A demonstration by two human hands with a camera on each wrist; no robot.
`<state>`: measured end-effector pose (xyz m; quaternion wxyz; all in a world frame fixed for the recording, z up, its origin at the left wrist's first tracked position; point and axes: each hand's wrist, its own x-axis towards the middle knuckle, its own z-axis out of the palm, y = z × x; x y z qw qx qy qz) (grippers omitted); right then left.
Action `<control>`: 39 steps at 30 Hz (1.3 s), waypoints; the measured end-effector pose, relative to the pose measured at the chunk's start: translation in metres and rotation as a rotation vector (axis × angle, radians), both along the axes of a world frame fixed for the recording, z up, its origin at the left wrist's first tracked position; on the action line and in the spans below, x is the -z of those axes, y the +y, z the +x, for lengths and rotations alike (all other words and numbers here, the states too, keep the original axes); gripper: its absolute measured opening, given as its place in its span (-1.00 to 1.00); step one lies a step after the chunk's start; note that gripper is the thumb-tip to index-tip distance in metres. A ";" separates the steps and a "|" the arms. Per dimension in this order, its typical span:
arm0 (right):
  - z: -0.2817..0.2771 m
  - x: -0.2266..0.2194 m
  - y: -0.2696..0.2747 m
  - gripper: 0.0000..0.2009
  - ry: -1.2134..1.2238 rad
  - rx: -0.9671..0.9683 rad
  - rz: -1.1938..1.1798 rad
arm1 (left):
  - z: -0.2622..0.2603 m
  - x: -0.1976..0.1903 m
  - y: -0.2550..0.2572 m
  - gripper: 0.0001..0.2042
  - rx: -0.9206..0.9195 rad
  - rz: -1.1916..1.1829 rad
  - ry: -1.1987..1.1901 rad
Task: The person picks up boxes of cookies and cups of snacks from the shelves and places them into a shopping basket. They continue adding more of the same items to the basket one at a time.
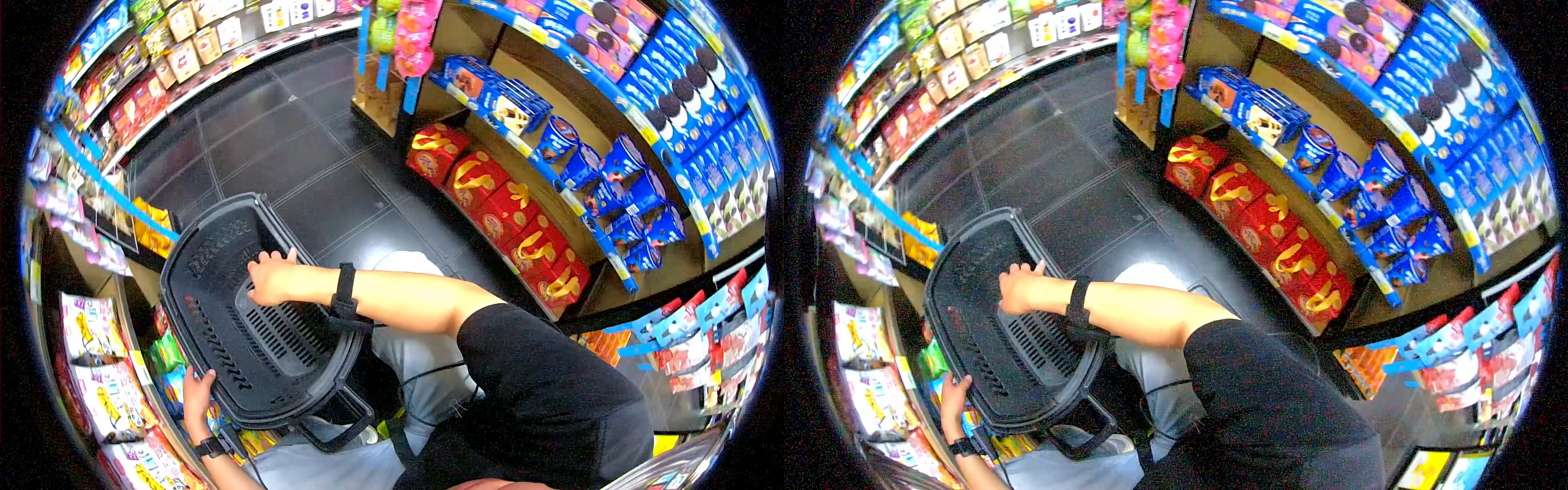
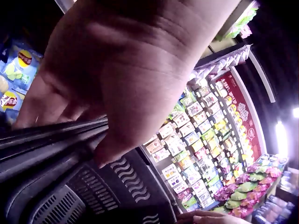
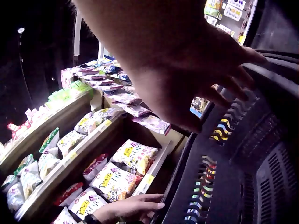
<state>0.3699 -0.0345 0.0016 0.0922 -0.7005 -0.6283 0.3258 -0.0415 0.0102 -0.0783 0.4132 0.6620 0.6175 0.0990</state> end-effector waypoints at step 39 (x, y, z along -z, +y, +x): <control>0.284 -0.079 -0.182 -0.43 -0.060 0.372 0.207 | 0.493 -0.065 -0.029 -0.54 0.556 -0.326 0.386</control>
